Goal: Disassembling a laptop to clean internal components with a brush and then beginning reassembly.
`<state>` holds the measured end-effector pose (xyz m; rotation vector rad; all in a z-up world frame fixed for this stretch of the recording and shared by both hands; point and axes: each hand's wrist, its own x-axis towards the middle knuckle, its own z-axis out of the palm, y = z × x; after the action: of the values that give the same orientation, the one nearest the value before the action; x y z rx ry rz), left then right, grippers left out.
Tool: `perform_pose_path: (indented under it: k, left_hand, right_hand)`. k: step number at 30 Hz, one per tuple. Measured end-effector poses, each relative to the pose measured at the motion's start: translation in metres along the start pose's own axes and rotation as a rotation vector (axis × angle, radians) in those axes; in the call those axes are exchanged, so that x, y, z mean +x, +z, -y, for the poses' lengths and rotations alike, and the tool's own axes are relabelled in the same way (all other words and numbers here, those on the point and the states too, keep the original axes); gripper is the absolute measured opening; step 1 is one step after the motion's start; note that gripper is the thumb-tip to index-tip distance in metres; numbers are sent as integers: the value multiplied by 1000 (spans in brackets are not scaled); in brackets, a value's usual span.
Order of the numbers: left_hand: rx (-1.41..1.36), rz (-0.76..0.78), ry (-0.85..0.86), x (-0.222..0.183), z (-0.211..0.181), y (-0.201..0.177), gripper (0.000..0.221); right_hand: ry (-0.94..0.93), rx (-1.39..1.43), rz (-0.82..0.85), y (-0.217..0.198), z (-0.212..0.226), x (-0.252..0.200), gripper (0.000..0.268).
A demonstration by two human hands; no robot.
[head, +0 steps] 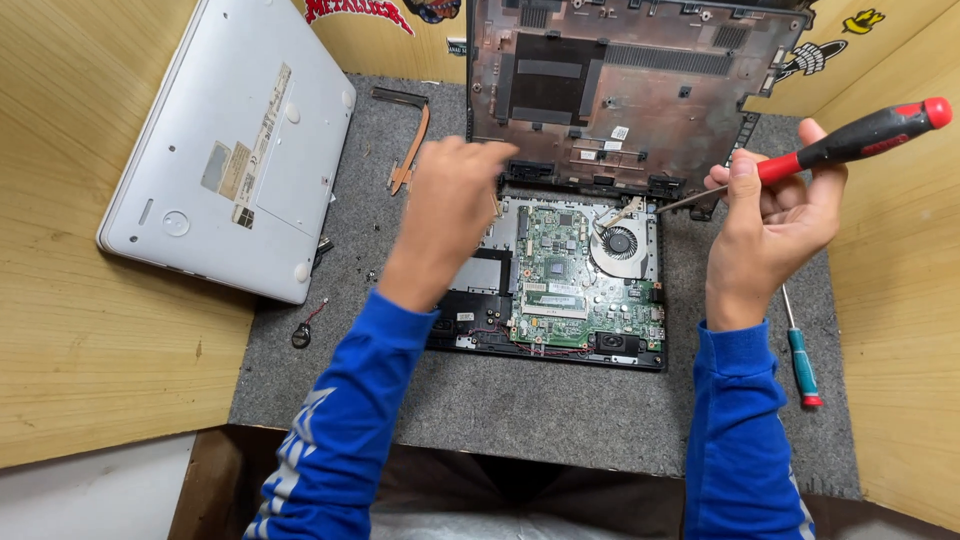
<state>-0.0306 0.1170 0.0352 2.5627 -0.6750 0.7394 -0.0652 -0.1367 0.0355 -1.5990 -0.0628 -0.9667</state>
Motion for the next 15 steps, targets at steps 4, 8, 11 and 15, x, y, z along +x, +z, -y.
perform_pose_path:
  k: [4,8,11,15]
  left_hand:
    - [193,13,-175,-59,23,-55,45]
    - [277,90,-319,-98,27,-67,39]
    - [279,81,-310,-112,30,-63,36]
    - [327,104,-358,-107,24,-61,23]
  right_hand:
    - [-59,-85,36,5,16,-3,35]
    - [-46,-100,52,6,19,-6,36]
    - [-10,-81,70,9,20,-7,36]
    - [48,-70,108,14,25,-11,39]
